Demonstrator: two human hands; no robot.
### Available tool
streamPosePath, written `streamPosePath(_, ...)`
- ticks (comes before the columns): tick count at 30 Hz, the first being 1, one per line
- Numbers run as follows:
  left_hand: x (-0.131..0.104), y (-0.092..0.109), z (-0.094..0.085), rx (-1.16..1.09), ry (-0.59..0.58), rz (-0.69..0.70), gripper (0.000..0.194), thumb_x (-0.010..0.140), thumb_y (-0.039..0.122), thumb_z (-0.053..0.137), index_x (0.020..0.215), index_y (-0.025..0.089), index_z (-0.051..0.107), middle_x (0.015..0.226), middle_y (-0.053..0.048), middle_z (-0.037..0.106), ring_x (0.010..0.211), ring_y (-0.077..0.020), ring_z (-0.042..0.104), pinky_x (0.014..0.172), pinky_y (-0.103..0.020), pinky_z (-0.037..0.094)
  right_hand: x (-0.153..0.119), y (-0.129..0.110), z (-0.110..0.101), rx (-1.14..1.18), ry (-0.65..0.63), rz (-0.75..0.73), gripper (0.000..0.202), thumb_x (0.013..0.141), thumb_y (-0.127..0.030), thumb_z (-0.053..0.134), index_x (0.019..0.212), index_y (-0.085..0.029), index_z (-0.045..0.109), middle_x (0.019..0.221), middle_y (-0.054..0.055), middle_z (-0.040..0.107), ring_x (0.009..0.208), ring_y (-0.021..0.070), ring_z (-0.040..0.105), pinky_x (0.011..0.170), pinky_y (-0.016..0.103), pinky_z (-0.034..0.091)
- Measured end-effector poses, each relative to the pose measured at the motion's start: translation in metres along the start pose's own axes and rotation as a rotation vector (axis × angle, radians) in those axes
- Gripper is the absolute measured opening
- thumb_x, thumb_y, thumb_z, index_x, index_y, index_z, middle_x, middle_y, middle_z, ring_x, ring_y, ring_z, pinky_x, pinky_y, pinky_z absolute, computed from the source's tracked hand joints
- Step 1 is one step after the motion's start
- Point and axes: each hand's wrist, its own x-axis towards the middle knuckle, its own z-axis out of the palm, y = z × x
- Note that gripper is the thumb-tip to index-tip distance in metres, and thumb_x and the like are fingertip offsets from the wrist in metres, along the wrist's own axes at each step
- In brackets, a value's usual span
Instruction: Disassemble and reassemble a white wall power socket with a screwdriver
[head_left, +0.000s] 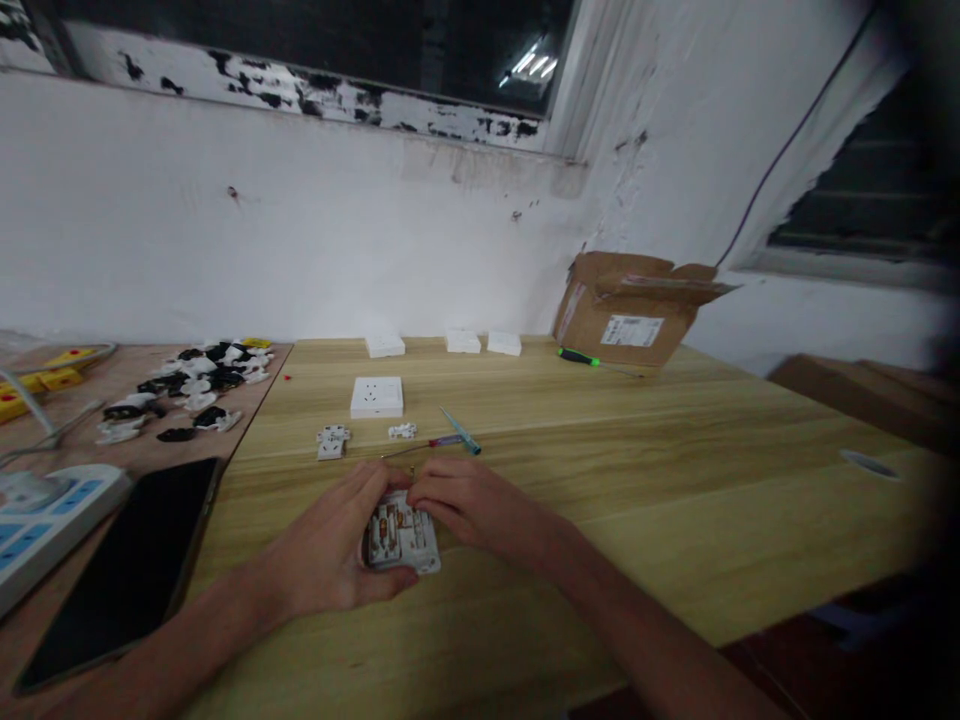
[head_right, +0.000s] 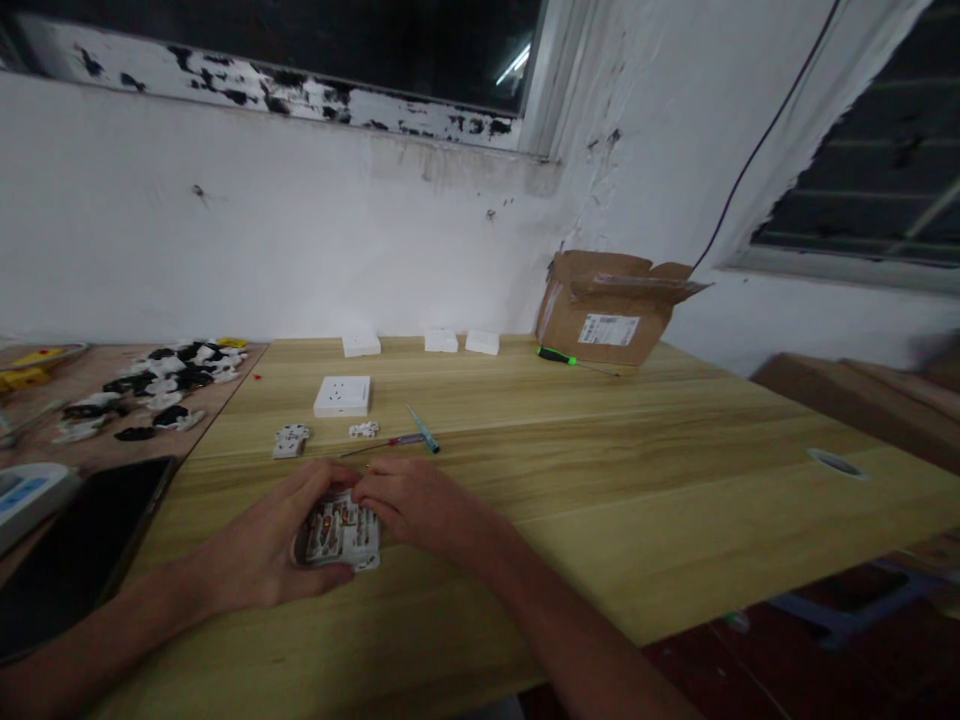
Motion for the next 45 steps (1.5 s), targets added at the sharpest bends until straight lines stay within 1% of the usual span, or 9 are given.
streamPosePath(7, 0.000, 0.001, -0.001, 0.029, -0.006, 0.004, 0.058, 0.072, 0.032, 0.074, 0.121, 0.022, 0.044, 0.117, -0.008, 0.054, 0.109, -0.0277, 0.053, 0.094, -0.043, 0.046, 0.000, 0.001, 0.002, 0.113, 0.048, 0.034, 0.016, 0.094, -0.014, 0.055, 0.093, -0.017, 0.071, 0.089, 0.004, 0.066, 0.083, 0.0152, 0.060, 0.078, 0.027, 0.046)
streamPosePath(13, 0.001, 0.000, -0.002, 0.029, -0.001, 0.030, 0.061, 0.072, 0.032, 0.075, 0.123, 0.023, 0.043, 0.118, -0.007, 0.054, 0.110, -0.0274, 0.053, 0.095, -0.042, 0.045, 0.000, 0.002, 0.003, 0.095, 0.044, 0.048, 0.014, 0.094, -0.015, 0.057, 0.093, -0.017, 0.070, 0.089, 0.004, 0.065, 0.083, 0.0149, 0.060, 0.077, 0.027, 0.046)
streamPosePath(18, 0.001, 0.001, -0.003, 0.030, 0.002, 0.036, 0.062, 0.071, 0.032, 0.075, 0.123, 0.023, 0.043, 0.118, -0.007, 0.054, 0.110, -0.0267, 0.053, 0.095, -0.042, 0.045, -0.002, -0.004, 0.000, -0.046, -0.009, -0.010, 0.018, 0.097, -0.016, 0.051, 0.094, -0.017, 0.069, 0.094, 0.005, 0.064, 0.086, 0.0158, 0.058, 0.079, 0.028, 0.047)
streamPosePath(21, 0.001, 0.001, -0.002, 0.022, 0.003, 0.032, 0.061, 0.070, 0.030, 0.075, 0.122, 0.023, 0.044, 0.116, -0.007, 0.054, 0.109, -0.0265, 0.053, 0.094, -0.042, 0.045, -0.002, -0.010, -0.001, -0.220, -0.055, -0.050, 0.018, 0.096, -0.012, 0.050, 0.096, -0.015, 0.067, 0.094, 0.008, 0.063, 0.087, 0.0181, 0.057, 0.077, 0.030, 0.047)
streamPosePath(23, 0.001, 0.000, -0.002, 0.017, 0.004, 0.038, 0.061, 0.070, 0.030, 0.075, 0.123, 0.023, 0.044, 0.116, -0.007, 0.055, 0.109, -0.0264, 0.053, 0.094, -0.042, 0.045, -0.001, -0.013, -0.001, -0.262, -0.069, -0.063, 0.016, 0.094, -0.010, 0.051, 0.097, -0.013, 0.067, 0.094, 0.008, 0.063, 0.087, 0.0191, 0.057, 0.077, 0.031, 0.047)
streamPosePath(28, 0.002, -0.001, -0.002, 0.023, 0.001, 0.041, 0.065, 0.070, 0.033, 0.076, 0.125, 0.021, 0.043, 0.117, -0.008, 0.054, 0.110, -0.0268, 0.052, 0.096, -0.043, 0.044, 0.001, -0.010, 0.001, -0.035, -0.020, 0.059, 0.014, 0.095, -0.014, 0.054, 0.095, -0.016, 0.068, 0.093, 0.005, 0.062, 0.085, 0.0160, 0.058, 0.078, 0.028, 0.046)
streamPosePath(31, 0.002, -0.001, -0.003, 0.017, -0.002, 0.027, 0.065, 0.069, 0.032, 0.076, 0.124, 0.021, 0.044, 0.117, -0.008, 0.054, 0.109, -0.0266, 0.053, 0.095, -0.043, 0.045, 0.001, -0.007, 0.003, 0.055, 0.024, 0.084, 0.014, 0.095, -0.014, 0.055, 0.095, -0.018, 0.068, 0.094, 0.003, 0.063, 0.086, 0.0150, 0.059, 0.078, 0.028, 0.045)
streamPosePath(39, 0.002, -0.001, -0.003, -0.001, 0.014, 0.036, 0.065, 0.068, 0.033, 0.077, 0.123, 0.022, 0.046, 0.116, -0.006, 0.056, 0.107, -0.0269, 0.054, 0.092, -0.042, 0.045, 0.001, -0.005, 0.010, 0.113, 0.105, 0.060, 0.010, 0.090, -0.012, 0.061, 0.092, -0.017, 0.069, 0.090, 0.003, 0.064, 0.083, 0.0146, 0.060, 0.076, 0.027, 0.047)
streamPosePath(45, 0.002, 0.003, -0.005, -0.007, 0.013, 0.018, 0.062, 0.068, 0.032, 0.077, 0.121, 0.022, 0.047, 0.114, -0.006, 0.056, 0.107, -0.0264, 0.054, 0.092, -0.041, 0.046, -0.001, -0.005, 0.008, 0.111, 0.051, 0.059, 0.014, 0.092, -0.012, 0.058, 0.093, -0.019, 0.070, 0.095, 0.004, 0.066, 0.088, 0.0161, 0.061, 0.080, 0.030, 0.049)
